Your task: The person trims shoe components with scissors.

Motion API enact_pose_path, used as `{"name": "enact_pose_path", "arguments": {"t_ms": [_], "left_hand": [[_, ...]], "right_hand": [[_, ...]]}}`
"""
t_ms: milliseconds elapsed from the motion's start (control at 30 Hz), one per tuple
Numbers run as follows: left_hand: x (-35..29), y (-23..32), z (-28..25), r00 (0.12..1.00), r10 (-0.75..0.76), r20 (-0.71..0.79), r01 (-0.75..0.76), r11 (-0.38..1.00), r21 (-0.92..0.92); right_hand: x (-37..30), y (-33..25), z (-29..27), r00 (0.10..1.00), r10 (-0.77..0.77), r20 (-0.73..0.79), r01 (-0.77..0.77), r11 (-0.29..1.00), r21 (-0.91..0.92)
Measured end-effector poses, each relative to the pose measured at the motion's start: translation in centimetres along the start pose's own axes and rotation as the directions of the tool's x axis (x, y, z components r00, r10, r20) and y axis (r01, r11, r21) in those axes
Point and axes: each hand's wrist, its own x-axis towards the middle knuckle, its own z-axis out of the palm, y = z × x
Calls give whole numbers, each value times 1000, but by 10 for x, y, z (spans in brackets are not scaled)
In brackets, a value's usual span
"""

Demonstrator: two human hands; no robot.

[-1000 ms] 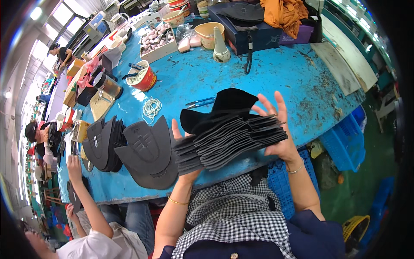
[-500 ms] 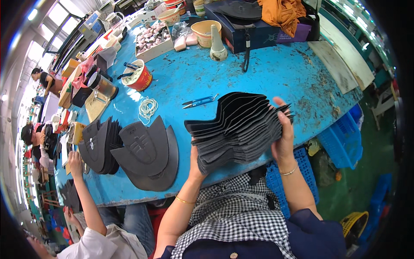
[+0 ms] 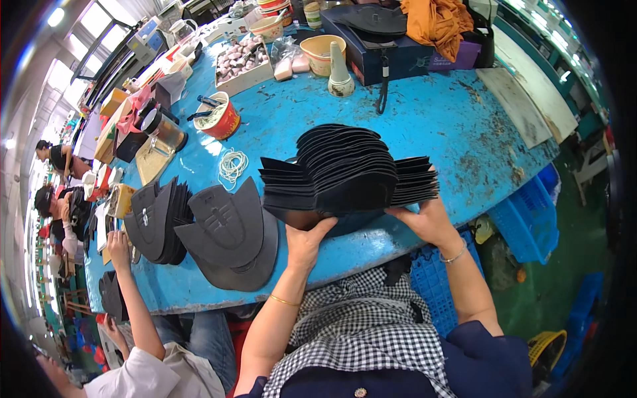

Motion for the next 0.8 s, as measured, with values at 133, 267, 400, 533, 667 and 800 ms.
{"name": "enact_pose_path", "arguments": {"t_ms": [133,267,400,533,667,800], "left_hand": [[-13,-2,-34,987,10,159,-48,971,236],[-18,-38,-64,975,106,195,-179,893,413],[-19,-11,-39,970,11,242,-127,875,467],[-16,21,-2,949,139,282,-265,837,479],[-9,31,15,981,-79,178,153,880,-449],[-12,16,6,895,379,236,-442,827,348]], "right_hand": [[0,-28,-11,991,-127,47,124,991,53],[-1,-21,-14,983,-51,176,31,993,113],[-3,-13,-10,992,-118,51,92,925,368],[14,-48,-5,986,6,-168,90,828,553],[25,-47,-6,947,146,-287,37,836,547],[18,-48,-1,946,172,-274,76,705,705]]}}
